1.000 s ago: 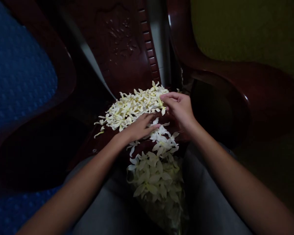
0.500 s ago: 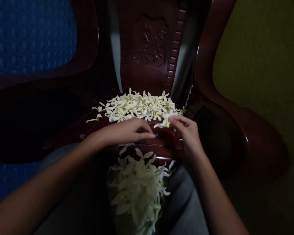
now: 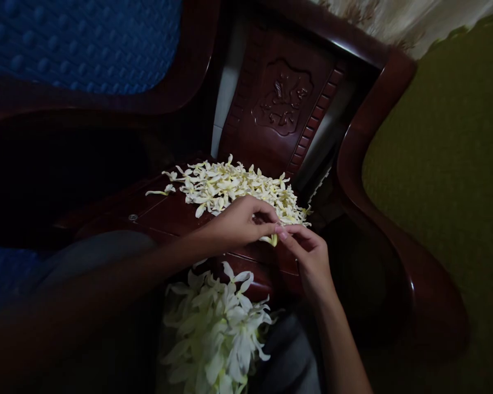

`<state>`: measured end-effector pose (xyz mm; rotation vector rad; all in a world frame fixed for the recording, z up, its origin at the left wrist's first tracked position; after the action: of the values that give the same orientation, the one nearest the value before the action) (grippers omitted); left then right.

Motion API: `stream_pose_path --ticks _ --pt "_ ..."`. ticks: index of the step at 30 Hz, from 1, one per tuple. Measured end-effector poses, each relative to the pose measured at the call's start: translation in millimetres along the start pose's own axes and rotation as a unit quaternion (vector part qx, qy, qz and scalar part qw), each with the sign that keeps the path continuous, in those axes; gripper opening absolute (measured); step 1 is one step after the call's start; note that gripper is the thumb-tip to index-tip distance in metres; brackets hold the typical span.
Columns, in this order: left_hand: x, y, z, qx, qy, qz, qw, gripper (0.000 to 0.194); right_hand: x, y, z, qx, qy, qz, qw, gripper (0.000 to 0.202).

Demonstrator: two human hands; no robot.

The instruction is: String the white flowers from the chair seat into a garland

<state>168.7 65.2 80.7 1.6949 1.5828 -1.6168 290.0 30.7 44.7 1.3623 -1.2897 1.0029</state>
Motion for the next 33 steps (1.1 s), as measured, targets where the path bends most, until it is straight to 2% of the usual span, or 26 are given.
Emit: stream_pose_path --ticks 3,5,10,14,18,23,29,33 --pt "3 -5.9 1 -0.043 -0.013 -0.029 0.999 0.014 4 7 1 0.01 -0.029 0.001 1.0 0.028" --pt "6 -5.5 2 -0.051 -0.029 -0.037 0.998 0.016 4 10 2 0.01 -0.039 -0.003 0.999 0.033" --pt "6 5.6 3 -0.019 -0.021 0.053 0.998 0.017 11 5 4 -0.031 -0.064 0.013 0.997 0.029" --pt "2 10.1 2 0.004 -0.026 0.102 0.994 0.017 17 2 5 -0.036 -0.078 0.002 0.996 0.027" --pt "1 5.3 3 -0.017 -0.049 0.125 0.991 0.018 21 0 7 -0.049 -0.098 -0.012 0.994 0.023" --pt "13 0.1 5 -0.042 -0.102 0.162 0.981 0.03 23 -3 10 -0.08 -0.119 0.014 0.99 0.016" --pt "30 6.4 7 -0.029 -0.151 0.194 0.969 0.021 21 -2 9 -0.074 -0.118 0.011 0.99 0.014" --pt "31 10.0 8 -0.016 -0.163 0.199 0.966 0.022 16 -1 6 -0.067 -0.105 -0.047 0.991 0.015"
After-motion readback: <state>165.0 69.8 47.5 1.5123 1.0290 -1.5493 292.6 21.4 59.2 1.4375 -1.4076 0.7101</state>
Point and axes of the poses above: each hand's wrist, its own z-axis away from the middle knuckle, its own y-axis out of the palm, x = y × z, the point moved 10 cm from there along -z, towards the middle knuckle, and after that the axes turned 13 degrees about -z, right-handed, at the moved point
